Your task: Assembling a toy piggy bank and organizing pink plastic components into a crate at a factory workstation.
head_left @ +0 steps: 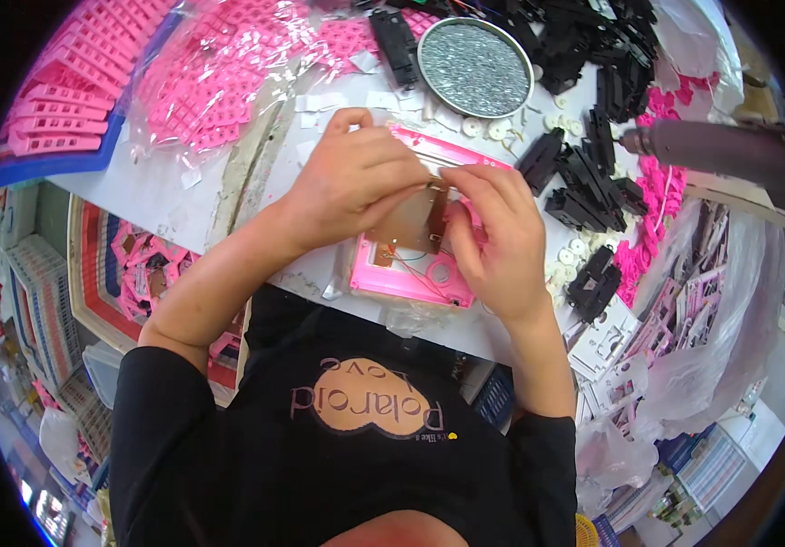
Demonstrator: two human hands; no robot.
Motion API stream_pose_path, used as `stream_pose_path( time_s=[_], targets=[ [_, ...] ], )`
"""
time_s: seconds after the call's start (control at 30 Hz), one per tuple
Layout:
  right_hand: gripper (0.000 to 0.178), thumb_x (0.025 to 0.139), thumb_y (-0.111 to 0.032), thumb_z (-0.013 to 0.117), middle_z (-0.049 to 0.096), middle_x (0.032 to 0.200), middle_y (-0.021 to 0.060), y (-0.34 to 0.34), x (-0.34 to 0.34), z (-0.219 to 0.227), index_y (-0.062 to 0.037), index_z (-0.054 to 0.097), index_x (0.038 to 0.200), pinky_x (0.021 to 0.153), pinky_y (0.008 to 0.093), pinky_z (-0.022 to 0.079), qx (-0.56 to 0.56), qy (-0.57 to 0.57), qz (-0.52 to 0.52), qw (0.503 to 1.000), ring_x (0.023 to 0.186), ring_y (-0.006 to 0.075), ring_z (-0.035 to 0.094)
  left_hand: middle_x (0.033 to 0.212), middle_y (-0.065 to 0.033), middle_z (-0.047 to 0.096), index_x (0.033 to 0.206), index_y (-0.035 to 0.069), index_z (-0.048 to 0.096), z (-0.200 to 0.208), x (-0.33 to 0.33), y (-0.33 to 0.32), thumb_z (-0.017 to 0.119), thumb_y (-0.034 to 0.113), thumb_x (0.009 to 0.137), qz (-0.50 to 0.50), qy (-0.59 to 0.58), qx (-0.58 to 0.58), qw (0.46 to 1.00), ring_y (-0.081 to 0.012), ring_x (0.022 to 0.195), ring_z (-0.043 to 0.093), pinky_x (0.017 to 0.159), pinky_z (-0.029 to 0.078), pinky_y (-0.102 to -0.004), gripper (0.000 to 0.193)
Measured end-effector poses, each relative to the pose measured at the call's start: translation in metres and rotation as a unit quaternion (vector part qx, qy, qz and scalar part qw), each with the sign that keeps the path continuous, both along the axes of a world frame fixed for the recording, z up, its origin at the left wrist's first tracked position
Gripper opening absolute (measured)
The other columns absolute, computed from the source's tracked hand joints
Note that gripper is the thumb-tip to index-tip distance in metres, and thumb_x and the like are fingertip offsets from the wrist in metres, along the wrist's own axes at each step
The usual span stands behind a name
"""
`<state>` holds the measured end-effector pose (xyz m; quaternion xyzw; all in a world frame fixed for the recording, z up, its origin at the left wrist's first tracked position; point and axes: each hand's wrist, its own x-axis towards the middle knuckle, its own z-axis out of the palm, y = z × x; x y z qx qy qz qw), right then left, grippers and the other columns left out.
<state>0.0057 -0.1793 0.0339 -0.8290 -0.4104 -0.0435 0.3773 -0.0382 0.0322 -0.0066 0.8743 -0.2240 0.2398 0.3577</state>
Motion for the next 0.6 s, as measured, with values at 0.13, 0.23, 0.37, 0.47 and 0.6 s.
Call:
stream_pose_path(
  time_s=[0.13, 0.23, 0.37, 0.47, 0.6],
  targets=[
    [0.036, 0.077, 0.004, 0.063, 0.065, 0.104, 0.0117, -0.005, 0.002, 0.001, -0.0027, 0.068, 0.112, 0.077, 0.0382, 0.051, -0.008, 0.059, 0.061, 0.996, 0.09, 0.0308, 0.062, 0.087, 0.0007, 0.066, 0.096, 0.015, 0.068, 0.001, -0.007, 0.003, 0.072, 0.01, 0.083, -0.048, 0.024, 0.037, 0.998, -0.0169, 0.082, 0.062, 0.087, 0.036, -0.0372, 0.015],
    [0.038, 0.077, 0.003, 0.064, 0.065, 0.103, 0.0114, -0.019, -0.001, 0.0, -0.003, 0.068, 0.114, 0.077, 0.0377, 0.051, -0.019, 0.082, -0.021, 0.996, 0.089, 0.0305, 0.061, 0.087, -0.0028, 0.068, 0.096, 0.01, 0.068, 0.006, -0.003, 0.0, 0.076, 0.006, 0.08, -0.011, 0.035, -0.014, 0.999, -0.0209, 0.078, 0.063, 0.083, 0.037, -0.0384, 0.018],
    [0.04, 0.076, 0.003, 0.065, 0.065, 0.103, 0.0116, -0.021, -0.008, 0.002, -0.0025, 0.068, 0.115, 0.075, 0.037, 0.051, -0.006, 0.112, -0.011, 0.994, 0.088, 0.0298, 0.061, 0.085, -0.003, 0.068, 0.095, 0.01, 0.068, 0.005, -0.005, -0.001, 0.076, 0.007, 0.08, -0.004, 0.038, -0.014, 0.999, -0.021, 0.078, 0.062, 0.083, 0.037, -0.0376, 0.017],
    [0.039, 0.076, 0.002, 0.067, 0.065, 0.103, 0.0121, -0.016, -0.009, 0.0, -0.0027, 0.068, 0.114, 0.075, 0.0372, 0.051, -0.004, 0.08, -0.001, 0.997, 0.088, 0.0301, 0.061, 0.085, -0.0029, 0.067, 0.095, 0.01, 0.068, 0.005, -0.005, -0.001, 0.076, 0.007, 0.08, -0.002, 0.039, -0.011, 0.999, -0.0209, 0.078, 0.062, 0.083, 0.037, -0.0373, 0.017],
    [0.037, 0.078, 0.005, 0.066, 0.065, 0.105, 0.0124, -0.012, -0.007, -0.001, -0.0001, 0.069, 0.114, 0.075, 0.0342, 0.05, 0.005, 0.053, 0.004, 0.999, 0.088, 0.0267, 0.06, 0.085, -0.0028, 0.067, 0.094, 0.01, 0.068, 0.005, -0.006, -0.002, 0.075, 0.006, 0.08, 0.004, 0.04, -0.015, 0.999, -0.0208, 0.078, 0.063, 0.083, 0.037, -0.0373, 0.016]
  ],
)
